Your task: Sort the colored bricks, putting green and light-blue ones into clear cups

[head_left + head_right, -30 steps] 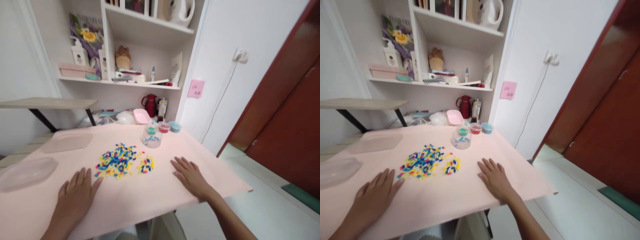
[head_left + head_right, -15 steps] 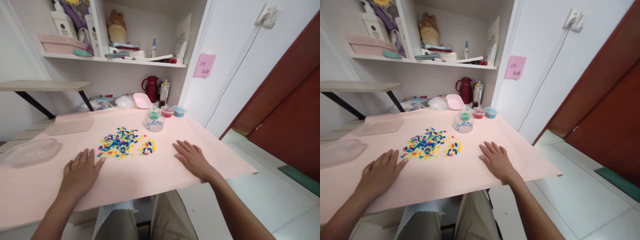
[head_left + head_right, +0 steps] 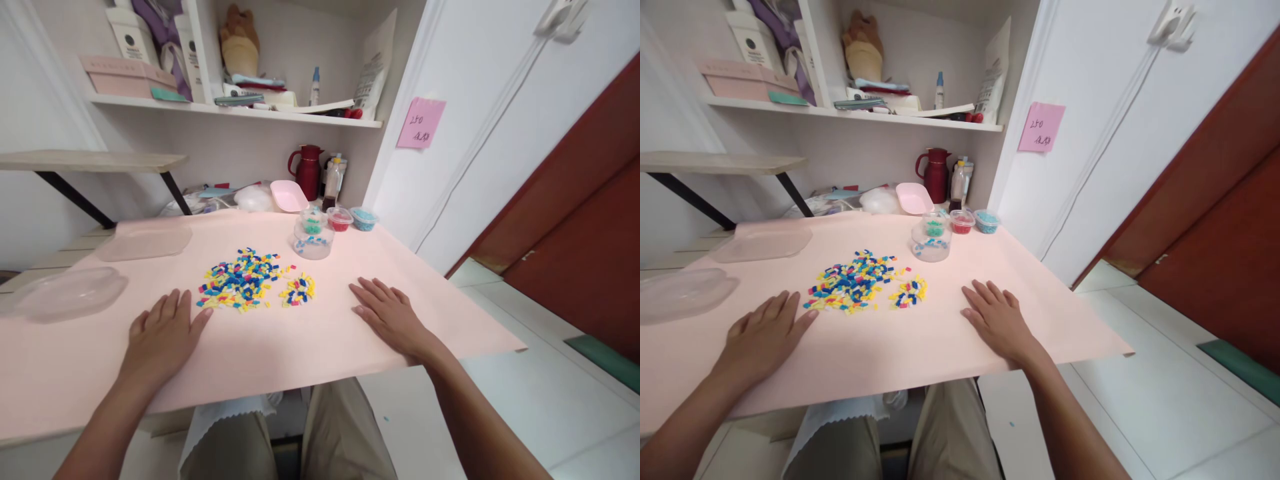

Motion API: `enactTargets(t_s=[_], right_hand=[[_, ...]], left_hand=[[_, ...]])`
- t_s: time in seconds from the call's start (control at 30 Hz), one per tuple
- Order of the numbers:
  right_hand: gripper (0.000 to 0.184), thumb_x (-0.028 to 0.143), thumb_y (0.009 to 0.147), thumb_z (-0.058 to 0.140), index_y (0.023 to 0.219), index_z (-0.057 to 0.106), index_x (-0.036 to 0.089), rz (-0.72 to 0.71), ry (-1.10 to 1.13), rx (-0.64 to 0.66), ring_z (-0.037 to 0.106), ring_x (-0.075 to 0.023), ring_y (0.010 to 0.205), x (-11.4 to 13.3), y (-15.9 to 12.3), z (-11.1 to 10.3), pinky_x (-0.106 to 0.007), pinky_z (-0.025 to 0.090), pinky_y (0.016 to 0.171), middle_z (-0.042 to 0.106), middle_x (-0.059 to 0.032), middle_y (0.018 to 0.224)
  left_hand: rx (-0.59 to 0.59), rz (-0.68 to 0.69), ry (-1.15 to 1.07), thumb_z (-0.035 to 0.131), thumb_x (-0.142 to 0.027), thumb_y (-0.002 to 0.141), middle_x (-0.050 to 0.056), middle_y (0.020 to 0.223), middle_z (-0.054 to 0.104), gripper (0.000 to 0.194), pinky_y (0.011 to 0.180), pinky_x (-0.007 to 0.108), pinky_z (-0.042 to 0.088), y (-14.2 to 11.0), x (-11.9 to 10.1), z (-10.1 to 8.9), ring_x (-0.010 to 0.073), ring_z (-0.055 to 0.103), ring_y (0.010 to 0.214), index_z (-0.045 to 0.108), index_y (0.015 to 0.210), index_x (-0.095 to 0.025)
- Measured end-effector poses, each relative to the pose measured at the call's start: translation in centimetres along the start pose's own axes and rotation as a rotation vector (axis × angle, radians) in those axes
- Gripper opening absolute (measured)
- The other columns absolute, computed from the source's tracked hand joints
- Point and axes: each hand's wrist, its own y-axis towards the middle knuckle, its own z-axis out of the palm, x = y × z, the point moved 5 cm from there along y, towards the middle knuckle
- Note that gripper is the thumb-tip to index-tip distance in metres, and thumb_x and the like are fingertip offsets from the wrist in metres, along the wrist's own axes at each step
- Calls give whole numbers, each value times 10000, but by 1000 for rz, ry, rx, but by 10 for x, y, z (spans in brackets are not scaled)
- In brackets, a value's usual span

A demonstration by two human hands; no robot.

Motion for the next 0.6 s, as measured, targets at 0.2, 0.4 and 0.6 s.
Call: enactTargets(t_s=[0.2,0.4,0.6], right_hand=[[554,544,1007,233,1496,389,336,1,10,5,246,-288,1479,-2,0,1,-548,260,1160,302,12,1602],[550,544,1006,237,1496,386,342,-2,11,-1,251,-288,1478,-3,0,2,-557,262,1155,304,16,1600],[543,544,1005,247,1490,394,349,-7,6,-12,265,-293,1472,-2,1,2,-557,273,1150,324,11,1593]], left_hand=[[1,3,14,150,-571,911,113,1618,278,761,1166,493,182,0,1,2,281,235,1477,322,1514,-139],[13,5,20,148,-558,919,120,1617,276,752,1166,492,185,-1,1,2,284,237,1475,311,1518,-133],[-27,14,-4,170,-553,919,127,1604,306,739,1164,493,184,-2,2,3,293,256,1466,346,1504,-136]])
